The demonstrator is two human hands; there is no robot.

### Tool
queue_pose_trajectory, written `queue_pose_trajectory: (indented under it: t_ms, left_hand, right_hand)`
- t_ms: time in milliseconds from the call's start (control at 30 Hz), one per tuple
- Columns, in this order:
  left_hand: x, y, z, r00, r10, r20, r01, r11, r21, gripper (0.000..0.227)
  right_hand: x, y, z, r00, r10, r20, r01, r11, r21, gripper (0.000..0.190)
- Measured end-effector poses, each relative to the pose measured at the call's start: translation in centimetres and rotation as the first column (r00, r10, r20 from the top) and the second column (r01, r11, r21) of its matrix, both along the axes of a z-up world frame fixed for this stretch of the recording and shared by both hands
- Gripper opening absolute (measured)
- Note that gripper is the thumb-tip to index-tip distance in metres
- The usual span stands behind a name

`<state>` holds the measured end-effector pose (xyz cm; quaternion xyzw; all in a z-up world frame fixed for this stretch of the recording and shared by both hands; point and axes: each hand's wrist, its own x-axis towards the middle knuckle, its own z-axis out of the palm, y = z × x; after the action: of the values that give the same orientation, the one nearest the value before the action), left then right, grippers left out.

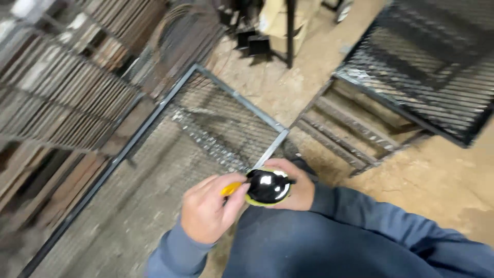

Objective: Painting a metal mesh frame with black paint using a brush.

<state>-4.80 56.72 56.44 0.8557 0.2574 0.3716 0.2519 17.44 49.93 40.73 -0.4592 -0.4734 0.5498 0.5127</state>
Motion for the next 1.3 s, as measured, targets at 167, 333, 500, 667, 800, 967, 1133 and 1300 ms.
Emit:
queue_pose_trajectory:
  t_ms: [167,333,500,667,800,967,1133,1300]
  left_hand:
    - [0.0,0.3,-0.9,0.998,0.057,-0.016,-0.057,0.998,0.021,0.018]
    - [-0.3,0.3,-1.6,0.996,0.089,-0.032,-0.090,0.996,-0.029,0.022]
    - [-3.3,0.4,-3.4,0.991,0.130,0.009,-0.129,0.987,-0.095,0.028]
    - [-7.3,0.5,-11.9,0.902,0.255,0.348,-0.037,0.850,-0.525,0.023]
    - [-3.8,0.9,-12.4,0.543,0.502,0.673,-0.005,0.804,-0.595,0.023]
    - [-2.0,4.4,-14.1,0.142,0.826,0.545,0.032,0.546,-0.837,0.034]
    - [-0.4,11.2,-19.7,0.112,0.871,0.479,-0.039,0.486,-0.873,0.040]
    - [2.1,20.6,-25.5,0.188,0.937,0.294,-0.010,0.301,-0.953,0.054]
  right_hand:
    - [0.5,-0.2,-1.9,0.997,0.077,-0.015,-0.075,0.991,0.107,0.097]
    - [1.0,-0.2,-1.1,0.996,0.082,0.020,-0.084,0.988,0.133,0.096]
    - [1.5,-0.1,0.3,0.994,0.087,0.066,-0.093,0.990,0.107,0.095]
    - [2.4,0.8,0.7,0.994,0.037,0.101,-0.042,0.998,0.053,0.093]
    - [2.5,2.0,-0.5,0.998,-0.007,0.063,0.004,0.999,0.040,0.090]
    - [4.9,4.3,-2.0,0.969,0.004,0.246,-0.003,1.000,-0.004,0.099]
    - [8.1,7.0,-4.0,0.930,-0.006,0.368,-0.041,0.992,0.120,0.098]
    - [10.8,11.0,-5.2,0.924,0.007,0.381,-0.033,0.998,0.061,0.102]
